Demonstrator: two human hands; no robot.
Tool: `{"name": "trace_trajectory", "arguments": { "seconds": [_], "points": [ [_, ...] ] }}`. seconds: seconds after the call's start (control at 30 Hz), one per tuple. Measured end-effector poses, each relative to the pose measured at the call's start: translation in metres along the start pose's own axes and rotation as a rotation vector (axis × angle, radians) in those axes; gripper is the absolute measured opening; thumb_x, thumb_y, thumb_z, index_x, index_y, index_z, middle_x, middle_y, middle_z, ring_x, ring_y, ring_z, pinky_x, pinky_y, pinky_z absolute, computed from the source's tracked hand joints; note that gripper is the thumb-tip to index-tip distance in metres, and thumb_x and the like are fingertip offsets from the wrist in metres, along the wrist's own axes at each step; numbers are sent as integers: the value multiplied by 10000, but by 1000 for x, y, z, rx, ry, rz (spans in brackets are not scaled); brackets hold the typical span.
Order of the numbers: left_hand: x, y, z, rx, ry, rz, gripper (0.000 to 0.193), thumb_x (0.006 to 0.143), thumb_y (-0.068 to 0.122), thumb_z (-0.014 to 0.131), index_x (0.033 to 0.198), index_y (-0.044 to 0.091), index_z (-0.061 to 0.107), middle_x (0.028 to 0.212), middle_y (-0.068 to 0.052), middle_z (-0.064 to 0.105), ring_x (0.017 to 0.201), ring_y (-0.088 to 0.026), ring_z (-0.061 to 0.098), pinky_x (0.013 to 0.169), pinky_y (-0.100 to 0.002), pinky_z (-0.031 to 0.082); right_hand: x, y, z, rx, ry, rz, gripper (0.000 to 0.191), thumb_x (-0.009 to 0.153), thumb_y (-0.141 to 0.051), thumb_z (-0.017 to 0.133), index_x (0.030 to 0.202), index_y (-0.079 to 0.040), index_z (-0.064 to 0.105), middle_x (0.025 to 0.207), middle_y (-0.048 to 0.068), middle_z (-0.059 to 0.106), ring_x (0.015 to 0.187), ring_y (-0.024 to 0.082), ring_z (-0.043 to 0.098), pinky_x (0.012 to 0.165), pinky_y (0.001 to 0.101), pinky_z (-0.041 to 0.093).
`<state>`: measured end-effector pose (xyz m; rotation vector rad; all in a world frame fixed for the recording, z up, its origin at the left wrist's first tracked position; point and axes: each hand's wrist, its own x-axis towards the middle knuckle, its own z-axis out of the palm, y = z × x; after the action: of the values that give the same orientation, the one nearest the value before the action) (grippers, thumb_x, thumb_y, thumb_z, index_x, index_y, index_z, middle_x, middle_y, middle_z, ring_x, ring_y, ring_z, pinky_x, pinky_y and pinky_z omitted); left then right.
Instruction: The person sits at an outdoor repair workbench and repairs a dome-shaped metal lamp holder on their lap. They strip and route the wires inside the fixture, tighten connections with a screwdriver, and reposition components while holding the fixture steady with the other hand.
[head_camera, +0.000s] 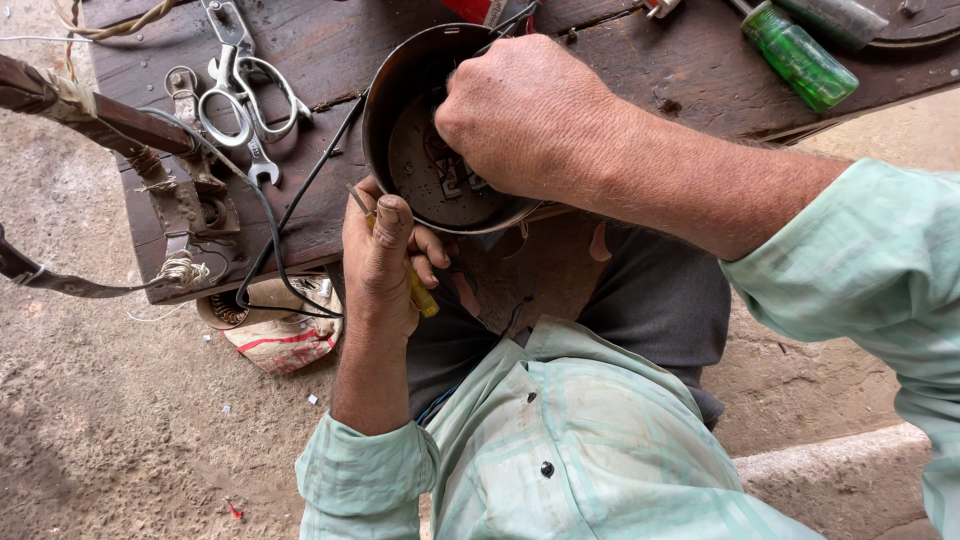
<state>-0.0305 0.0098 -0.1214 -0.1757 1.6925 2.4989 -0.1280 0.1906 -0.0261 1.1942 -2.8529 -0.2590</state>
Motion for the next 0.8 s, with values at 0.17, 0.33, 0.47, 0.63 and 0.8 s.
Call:
{"name": "trace_trajectory", "arguments": {
  "seconds": [0.17, 0.33, 0.47, 0.63, 0.8],
  "points": [
    [0, 0, 0, 29, -2, 5, 920, 843, 701, 734, 1320, -23, 423, 1005, -122, 622, 623, -89, 639, 445, -172, 507, -2, -1, 4, -17, 96, -41, 128, 870, -232, 715, 871, -156, 818, 830, 97, 759, 729, 254, 773, 577, 383, 634],
    [0, -1, 0, 16, -18, 11, 905, 853, 687, 742, 1313, -20, 416, 1008, -121, 621, 623, -95, 632, 447, -175, 497, -1, 2, 5, -60, 106, -128, 106, 858, -234, 725, 850, -171, 810, 822, 63, 755, 768, 238, 778, 590, 369, 637],
    [-1, -2, -1, 10, -13, 1, 906, 855, 689, 737, 1320, -20, 416, 981, -119, 630, 621, -93, 635, 450, -170, 495, 1, 2, 4, -47, 124, -162, 99, 844, -217, 728, 823, -161, 807, 827, 68, 757, 784, 249, 781, 597, 375, 636],
    [-1, -2, -1, -4, -25, 14, 887, 872, 673, 735, 1326, -17, 412, 990, -111, 618, 623, -100, 628, 448, -173, 487, 4, 0, 5, -20, 118, -169, 93, 819, -201, 728, 804, -158, 809, 827, 88, 754, 788, 269, 779, 605, 384, 637],
    [1, -4, -4, -16, -26, 11, 865, 888, 667, 727, 1314, -16, 409, 993, -112, 613, 617, -108, 624, 446, -178, 482, 4, 1, 6, 65, 85, -126, 114, 845, -179, 710, 851, -145, 818, 854, 101, 754, 769, 281, 773, 609, 405, 637]
  ]
}}
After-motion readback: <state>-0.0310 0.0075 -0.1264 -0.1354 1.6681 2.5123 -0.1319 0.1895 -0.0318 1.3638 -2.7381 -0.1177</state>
